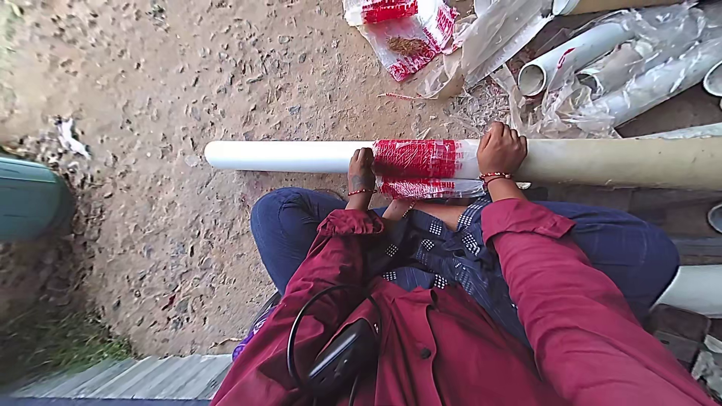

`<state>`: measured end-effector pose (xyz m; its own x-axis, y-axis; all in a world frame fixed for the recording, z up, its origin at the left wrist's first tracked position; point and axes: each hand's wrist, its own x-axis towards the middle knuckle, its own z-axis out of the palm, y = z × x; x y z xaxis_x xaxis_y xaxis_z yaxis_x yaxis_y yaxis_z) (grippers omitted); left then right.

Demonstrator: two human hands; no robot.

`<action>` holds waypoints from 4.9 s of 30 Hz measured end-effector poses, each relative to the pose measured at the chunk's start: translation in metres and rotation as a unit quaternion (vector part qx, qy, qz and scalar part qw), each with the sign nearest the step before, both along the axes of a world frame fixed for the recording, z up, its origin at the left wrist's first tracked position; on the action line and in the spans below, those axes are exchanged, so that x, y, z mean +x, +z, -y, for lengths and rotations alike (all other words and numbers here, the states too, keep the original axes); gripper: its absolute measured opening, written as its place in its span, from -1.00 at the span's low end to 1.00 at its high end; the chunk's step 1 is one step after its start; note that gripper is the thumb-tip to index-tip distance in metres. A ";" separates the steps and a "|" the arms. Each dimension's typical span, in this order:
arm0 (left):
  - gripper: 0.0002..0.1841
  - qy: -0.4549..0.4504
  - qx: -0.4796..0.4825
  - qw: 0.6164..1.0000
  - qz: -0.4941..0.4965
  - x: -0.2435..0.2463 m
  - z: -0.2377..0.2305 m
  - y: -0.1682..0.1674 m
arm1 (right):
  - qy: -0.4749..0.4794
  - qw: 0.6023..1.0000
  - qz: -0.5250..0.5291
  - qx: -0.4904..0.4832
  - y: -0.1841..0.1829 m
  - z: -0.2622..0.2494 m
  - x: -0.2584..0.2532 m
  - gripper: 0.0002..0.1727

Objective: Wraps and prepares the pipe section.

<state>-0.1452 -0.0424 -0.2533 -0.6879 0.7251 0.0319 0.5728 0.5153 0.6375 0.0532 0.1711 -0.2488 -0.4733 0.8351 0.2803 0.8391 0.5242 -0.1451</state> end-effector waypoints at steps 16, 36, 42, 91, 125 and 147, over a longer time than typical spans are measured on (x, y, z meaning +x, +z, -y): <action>-0.74 0.024 -0.039 0.998 -0.038 0.006 -0.005 0.001 | -0.003 1.000 -0.011 0.011 -0.003 -0.002 0.000 -0.58; -0.72 -0.001 -0.063 0.990 -0.126 0.008 -0.010 -0.004 | -0.006 1.000 -0.009 0.022 -0.004 -0.001 -0.001 -0.57; -0.74 0.008 -0.042 0.998 -0.034 0.003 -0.010 -0.009 | -0.005 1.000 -0.009 0.013 -0.004 -0.002 0.000 -0.58; -0.72 0.027 -0.134 0.988 -0.076 0.008 -0.018 -0.001 | -0.013 0.998 -0.026 0.047 -0.007 -0.001 -0.002 -0.66; -0.77 -0.060 -0.136 0.985 -0.088 -0.003 -0.008 -0.003 | 0.010 0.999 -0.043 0.024 -0.004 0.001 0.002 -0.62; -0.81 -0.007 0.006 0.998 -0.061 0.000 -0.001 0.002 | 0.005 0.999 -0.047 0.020 -0.005 -0.002 -0.001 -0.63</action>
<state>-0.1452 -0.0412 -0.2516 -0.6677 0.7342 0.1233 0.6540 0.4993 0.5683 0.0523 0.1727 -0.2539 -0.4519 0.8176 0.3567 0.8169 0.5400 -0.2028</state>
